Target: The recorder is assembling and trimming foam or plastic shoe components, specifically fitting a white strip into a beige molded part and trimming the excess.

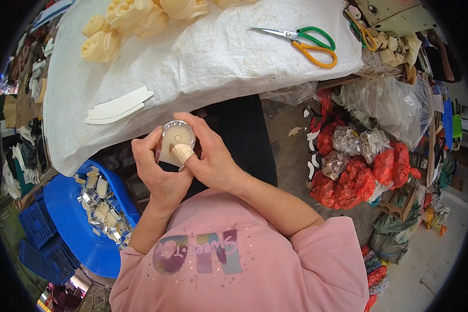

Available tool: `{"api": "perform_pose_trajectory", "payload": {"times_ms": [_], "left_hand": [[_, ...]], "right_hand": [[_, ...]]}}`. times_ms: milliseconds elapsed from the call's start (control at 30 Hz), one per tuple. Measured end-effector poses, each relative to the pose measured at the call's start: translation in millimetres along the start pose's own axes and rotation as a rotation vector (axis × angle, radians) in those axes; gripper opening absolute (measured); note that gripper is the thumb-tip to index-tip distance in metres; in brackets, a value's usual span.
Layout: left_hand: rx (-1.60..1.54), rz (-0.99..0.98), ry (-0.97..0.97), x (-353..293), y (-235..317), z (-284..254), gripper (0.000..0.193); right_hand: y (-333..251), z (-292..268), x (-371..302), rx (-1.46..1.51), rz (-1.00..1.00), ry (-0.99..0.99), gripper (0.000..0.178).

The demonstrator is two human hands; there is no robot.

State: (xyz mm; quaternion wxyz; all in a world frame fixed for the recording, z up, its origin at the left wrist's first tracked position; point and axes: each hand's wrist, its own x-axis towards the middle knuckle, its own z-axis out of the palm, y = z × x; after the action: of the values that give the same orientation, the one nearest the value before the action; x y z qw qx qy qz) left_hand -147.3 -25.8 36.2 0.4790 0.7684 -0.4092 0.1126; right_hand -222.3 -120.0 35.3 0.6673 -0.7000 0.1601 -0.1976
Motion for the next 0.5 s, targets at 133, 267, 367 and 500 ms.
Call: {"api": "perform_pose_trajectory", "payload": {"times_ms": [133, 267, 367, 500], "left_hand": [[-0.001, 0.062, 0.016, 1.5, -3.2, -1.1, 0.064], [-0.014, 0.087, 0.032, 4.0, -4.2, 0.0, 0.065], [-0.023, 0.069, -0.003, 0.1, -7.0, -1.7, 0.064], [-0.075, -0.003, -0.034, -1.6, -6.6, -1.7, 0.065]], "right_hand": [[-5.6, -2.5, 3.6, -0.002, 0.048, -0.003, 0.048], [2.1, -1.6, 6.5, 0.195, 0.052, 0.064, 0.042], [9.5, -5.6, 5.5, 0.367, 0.146, 0.052, 0.037], [-0.7, -12.3, 6.7, 0.287, 0.281, -0.013, 0.034]]}}
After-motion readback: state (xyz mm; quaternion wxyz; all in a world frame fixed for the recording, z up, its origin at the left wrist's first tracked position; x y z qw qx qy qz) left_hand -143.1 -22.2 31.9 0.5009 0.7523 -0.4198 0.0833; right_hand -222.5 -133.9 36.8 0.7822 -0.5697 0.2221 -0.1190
